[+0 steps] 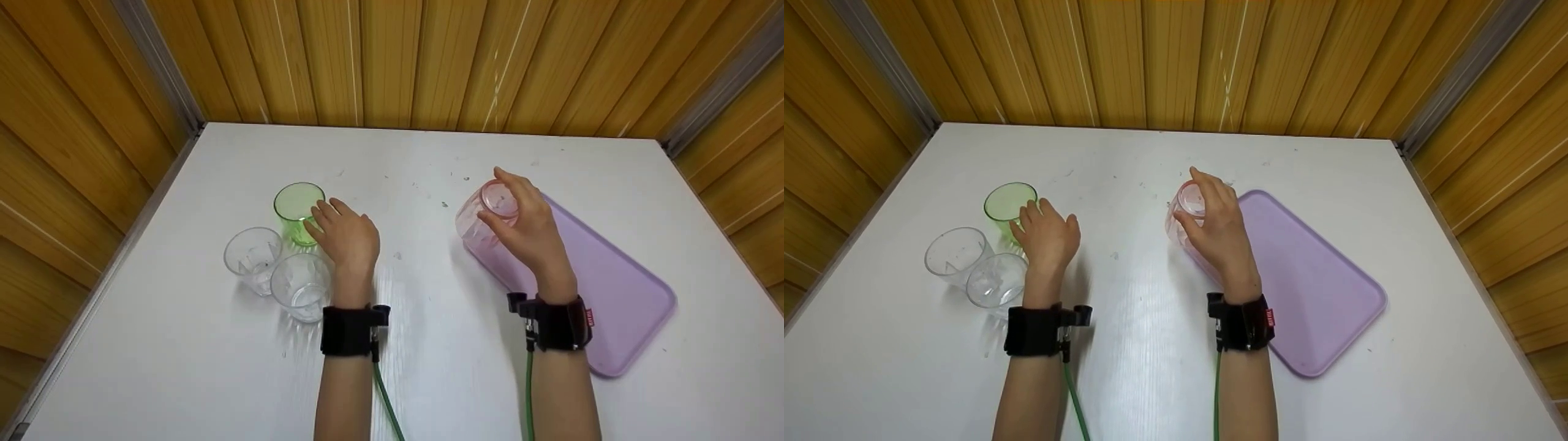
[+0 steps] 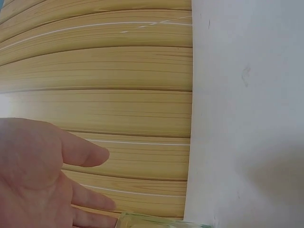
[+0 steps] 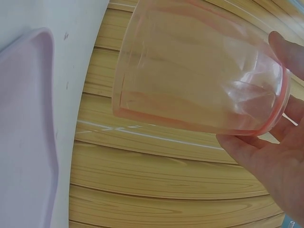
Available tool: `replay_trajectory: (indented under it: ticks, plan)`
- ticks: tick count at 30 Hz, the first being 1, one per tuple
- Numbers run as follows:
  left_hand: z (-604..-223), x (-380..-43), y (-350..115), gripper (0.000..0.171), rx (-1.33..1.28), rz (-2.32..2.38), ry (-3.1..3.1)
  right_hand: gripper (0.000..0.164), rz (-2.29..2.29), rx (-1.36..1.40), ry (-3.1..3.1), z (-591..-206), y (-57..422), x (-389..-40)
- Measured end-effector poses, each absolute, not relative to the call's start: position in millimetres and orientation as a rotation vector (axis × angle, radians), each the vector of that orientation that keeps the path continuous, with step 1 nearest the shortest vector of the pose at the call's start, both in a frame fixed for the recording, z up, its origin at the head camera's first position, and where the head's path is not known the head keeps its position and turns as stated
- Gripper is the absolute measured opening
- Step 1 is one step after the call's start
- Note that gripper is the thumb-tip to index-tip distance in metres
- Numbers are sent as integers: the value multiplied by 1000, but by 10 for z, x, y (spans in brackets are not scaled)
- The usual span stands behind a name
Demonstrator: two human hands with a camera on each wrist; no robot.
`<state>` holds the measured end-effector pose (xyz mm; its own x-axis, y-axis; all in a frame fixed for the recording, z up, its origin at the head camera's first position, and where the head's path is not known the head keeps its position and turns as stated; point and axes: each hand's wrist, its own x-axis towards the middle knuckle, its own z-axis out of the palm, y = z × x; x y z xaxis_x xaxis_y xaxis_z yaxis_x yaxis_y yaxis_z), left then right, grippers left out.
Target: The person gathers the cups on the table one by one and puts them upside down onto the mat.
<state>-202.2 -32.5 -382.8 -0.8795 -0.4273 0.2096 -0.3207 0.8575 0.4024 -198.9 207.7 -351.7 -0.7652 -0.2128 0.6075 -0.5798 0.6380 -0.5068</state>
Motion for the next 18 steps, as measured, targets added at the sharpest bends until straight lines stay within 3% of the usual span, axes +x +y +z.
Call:
replay_trajectory:
  ticks: [18]
  plan:
    - [-3796,-1996,-324,57,563,-465,-2779,63,974,593,-2377,-3498,2115,-1979]
